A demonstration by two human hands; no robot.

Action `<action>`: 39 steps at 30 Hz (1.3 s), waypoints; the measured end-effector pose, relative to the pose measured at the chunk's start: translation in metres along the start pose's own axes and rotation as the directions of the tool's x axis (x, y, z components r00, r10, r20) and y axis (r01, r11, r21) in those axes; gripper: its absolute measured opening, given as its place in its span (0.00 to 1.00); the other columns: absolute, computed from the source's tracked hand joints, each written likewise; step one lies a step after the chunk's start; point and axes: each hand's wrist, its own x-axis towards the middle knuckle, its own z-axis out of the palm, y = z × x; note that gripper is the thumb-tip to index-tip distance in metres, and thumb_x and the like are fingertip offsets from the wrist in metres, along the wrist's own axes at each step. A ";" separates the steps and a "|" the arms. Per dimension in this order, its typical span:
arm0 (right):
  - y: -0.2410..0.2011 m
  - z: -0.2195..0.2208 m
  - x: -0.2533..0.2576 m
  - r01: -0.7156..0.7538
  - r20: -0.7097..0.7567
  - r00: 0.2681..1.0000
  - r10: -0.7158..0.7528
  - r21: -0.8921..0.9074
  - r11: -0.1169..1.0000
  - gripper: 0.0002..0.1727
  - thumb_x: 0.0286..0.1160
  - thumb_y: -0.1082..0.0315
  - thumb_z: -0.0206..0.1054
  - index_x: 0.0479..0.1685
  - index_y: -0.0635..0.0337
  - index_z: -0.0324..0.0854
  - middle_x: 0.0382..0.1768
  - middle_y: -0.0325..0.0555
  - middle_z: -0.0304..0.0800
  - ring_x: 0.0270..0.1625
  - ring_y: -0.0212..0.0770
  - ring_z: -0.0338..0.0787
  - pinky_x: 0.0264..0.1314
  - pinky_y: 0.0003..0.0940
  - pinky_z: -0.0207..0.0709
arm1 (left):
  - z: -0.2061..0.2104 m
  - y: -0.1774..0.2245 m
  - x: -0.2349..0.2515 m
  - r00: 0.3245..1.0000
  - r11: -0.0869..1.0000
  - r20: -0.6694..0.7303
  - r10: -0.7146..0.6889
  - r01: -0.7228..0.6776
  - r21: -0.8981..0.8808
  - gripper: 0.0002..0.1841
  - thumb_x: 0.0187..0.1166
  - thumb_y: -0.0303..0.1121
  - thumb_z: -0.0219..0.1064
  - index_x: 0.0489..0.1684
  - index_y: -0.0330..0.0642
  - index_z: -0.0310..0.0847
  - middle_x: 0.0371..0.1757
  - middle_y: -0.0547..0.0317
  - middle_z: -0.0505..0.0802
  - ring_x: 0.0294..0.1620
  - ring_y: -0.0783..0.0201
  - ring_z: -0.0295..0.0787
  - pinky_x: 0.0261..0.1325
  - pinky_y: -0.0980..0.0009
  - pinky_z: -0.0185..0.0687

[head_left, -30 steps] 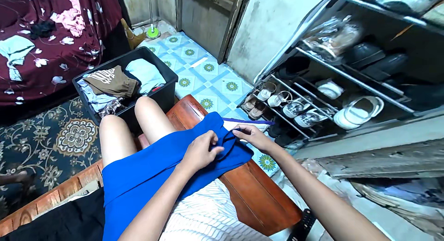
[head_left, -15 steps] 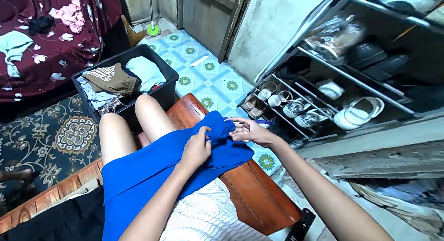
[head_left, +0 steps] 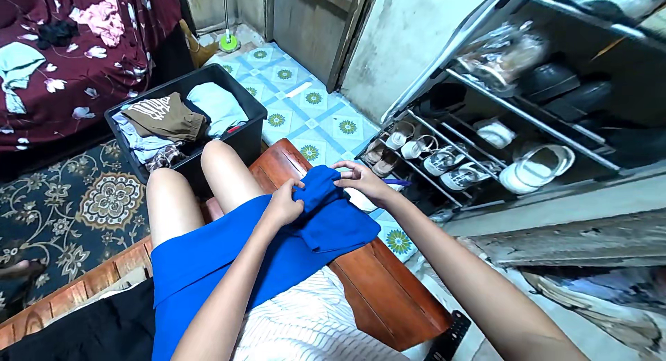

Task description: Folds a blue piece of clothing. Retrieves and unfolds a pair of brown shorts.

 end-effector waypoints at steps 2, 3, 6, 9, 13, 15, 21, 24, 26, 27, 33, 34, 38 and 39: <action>-0.001 0.001 0.002 -0.015 0.017 1.000 0.015 0.009 1.000 0.28 0.73 0.81 0.62 0.76 0.64 0.69 0.42 0.46 0.93 0.41 0.31 0.90 0.50 0.32 0.85 | -0.002 -0.002 0.002 0.997 0.993 0.031 -0.077 0.079 -0.088 0.24 0.84 0.37 0.67 0.77 0.40 0.71 0.62 0.39 0.88 0.60 0.48 0.87 0.64 0.47 0.81; -0.001 0.002 0.003 -0.022 0.031 0.999 0.021 0.013 1.000 0.30 0.72 0.82 0.61 0.78 0.62 0.68 0.45 0.47 0.94 0.42 0.31 0.91 0.51 0.32 0.85 | -0.003 -0.001 0.004 0.993 0.986 0.039 -0.110 0.114 -0.121 0.26 0.86 0.41 0.65 0.78 0.39 0.69 0.61 0.40 0.88 0.58 0.49 0.87 0.61 0.49 0.81; 0.000 0.005 0.006 -0.036 0.049 0.998 0.034 0.021 0.999 0.32 0.71 0.84 0.57 0.80 0.59 0.67 0.47 0.48 0.94 0.42 0.31 0.92 0.49 0.30 0.84 | -0.005 0.002 0.011 0.981 0.973 0.062 -0.185 0.192 -0.129 0.23 0.90 0.40 0.60 0.78 0.39 0.70 0.63 0.39 0.88 0.59 0.49 0.87 0.61 0.49 0.80; 0.000 0.006 0.008 -0.056 0.044 0.998 0.054 0.031 0.998 0.32 0.77 0.78 0.60 0.83 0.59 0.62 0.50 0.49 0.94 0.44 0.31 0.91 0.51 0.30 0.84 | -0.003 0.001 0.018 0.985 0.984 0.024 -0.174 0.174 -0.035 0.19 0.85 0.26 0.61 0.73 0.39 0.75 0.57 0.41 0.91 0.55 0.49 0.89 0.60 0.48 0.82; -0.006 0.009 0.010 -0.137 -0.090 0.988 0.128 -0.107 0.985 0.33 0.81 0.67 0.69 0.84 0.63 0.61 0.52 0.57 0.88 0.47 0.39 0.87 0.55 0.40 0.81 | 0.001 -0.001 0.015 0.998 0.999 -0.060 -0.002 -0.001 -0.039 0.19 0.76 0.17 0.64 0.66 0.36 0.79 0.55 0.43 0.90 0.56 0.51 0.88 0.61 0.50 0.82; -0.009 0.009 0.011 -0.193 -0.140 0.976 0.165 -0.223 0.955 0.35 0.76 0.67 0.74 0.81 0.66 0.63 0.49 0.61 0.88 0.44 0.45 0.88 0.53 0.46 0.82 | 0.001 -0.003 0.010 0.990 0.994 -0.102 0.094 -0.100 -0.053 0.17 0.75 0.16 0.64 0.61 0.35 0.81 0.57 0.44 0.90 0.58 0.53 0.88 0.63 0.54 0.82; -0.021 0.007 0.013 -0.067 -0.112 0.993 0.049 -0.169 0.983 0.35 0.68 0.79 0.75 0.78 0.62 0.68 0.43 0.50 0.89 0.32 0.33 0.86 0.37 0.31 0.82 | 0.002 -0.002 0.001 0.953 0.981 -0.236 0.188 -0.169 0.100 0.16 0.75 0.15 0.62 0.58 0.35 0.83 0.58 0.44 0.91 0.59 0.50 0.90 0.65 0.49 0.82; -0.010 0.006 0.018 0.007 -0.077 0.997 -0.009 -0.025 1.000 0.34 0.71 0.83 0.68 0.81 0.60 0.66 0.44 0.46 0.93 0.31 0.29 0.86 0.34 0.26 0.80 | 0.006 -0.002 0.005 0.963 0.966 -0.228 0.143 -0.086 0.245 0.16 0.74 0.16 0.63 0.60 0.35 0.83 0.60 0.41 0.91 0.63 0.44 0.88 0.66 0.43 0.81; -0.004 0.007 0.022 -0.003 -0.072 0.997 0.004 0.026 1.000 0.33 0.73 0.84 0.64 0.81 0.58 0.65 0.45 0.45 0.94 0.33 0.28 0.87 0.35 0.25 0.80 | 0.007 0.001 0.007 0.975 0.945 -0.195 0.108 -0.040 0.326 0.17 0.74 0.18 0.64 0.62 0.35 0.82 0.59 0.40 0.90 0.62 0.41 0.88 0.63 0.40 0.82; -0.004 0.009 0.024 -0.018 -0.080 0.997 0.022 0.048 0.999 0.32 0.75 0.83 0.63 0.81 0.57 0.65 0.45 0.45 0.94 0.33 0.28 0.87 0.35 0.25 0.80 | 0.007 0.003 0.008 0.981 0.933 -0.176 0.084 -0.016 0.359 0.18 0.75 0.19 0.64 0.63 0.36 0.81 0.60 0.39 0.90 0.62 0.41 0.88 0.62 0.40 0.82; 0.007 0.014 0.040 -0.049 -0.210 0.978 0.018 -0.145 0.988 0.28 0.79 0.76 0.67 0.78 0.65 0.67 0.47 0.53 0.91 0.34 0.33 0.86 0.40 0.33 0.81 | 0.011 0.005 0.010 0.990 0.866 -0.136 0.028 0.044 0.498 0.22 0.76 0.18 0.64 0.71 0.33 0.75 0.65 0.34 0.86 0.67 0.36 0.85 0.65 0.40 0.82; 0.011 0.014 0.042 -0.049 -0.238 0.971 -0.004 -0.215 0.975 0.28 0.78 0.75 0.68 0.77 0.66 0.68 0.46 0.55 0.91 0.35 0.37 0.86 0.41 0.36 0.82 | 0.011 0.005 0.011 0.989 0.859 -0.144 0.032 0.047 0.510 0.22 0.78 0.18 0.63 0.72 0.33 0.75 0.66 0.33 0.86 0.67 0.36 0.85 0.65 0.41 0.82; 0.013 0.018 0.033 -0.081 -0.325 0.944 -0.061 -0.406 0.910 0.26 0.83 0.65 0.67 0.75 0.70 0.69 0.45 0.61 0.89 0.42 0.52 0.88 0.50 0.52 0.81 | 0.011 0.002 0.012 0.983 0.836 -0.171 0.071 0.036 0.548 0.20 0.80 0.21 0.62 0.71 0.33 0.76 0.65 0.33 0.85 0.67 0.36 0.85 0.64 0.42 0.83; 0.011 0.019 0.028 -0.100 -0.326 0.944 -0.049 -0.425 0.900 0.26 0.84 0.61 0.67 0.72 0.70 0.70 0.44 0.60 0.88 0.42 0.53 0.87 0.51 0.54 0.80 | 0.010 0.002 0.012 0.982 0.825 -0.168 0.091 0.020 0.565 0.20 0.80 0.22 0.63 0.72 0.33 0.76 0.65 0.33 0.86 0.68 0.36 0.83 0.64 0.42 0.82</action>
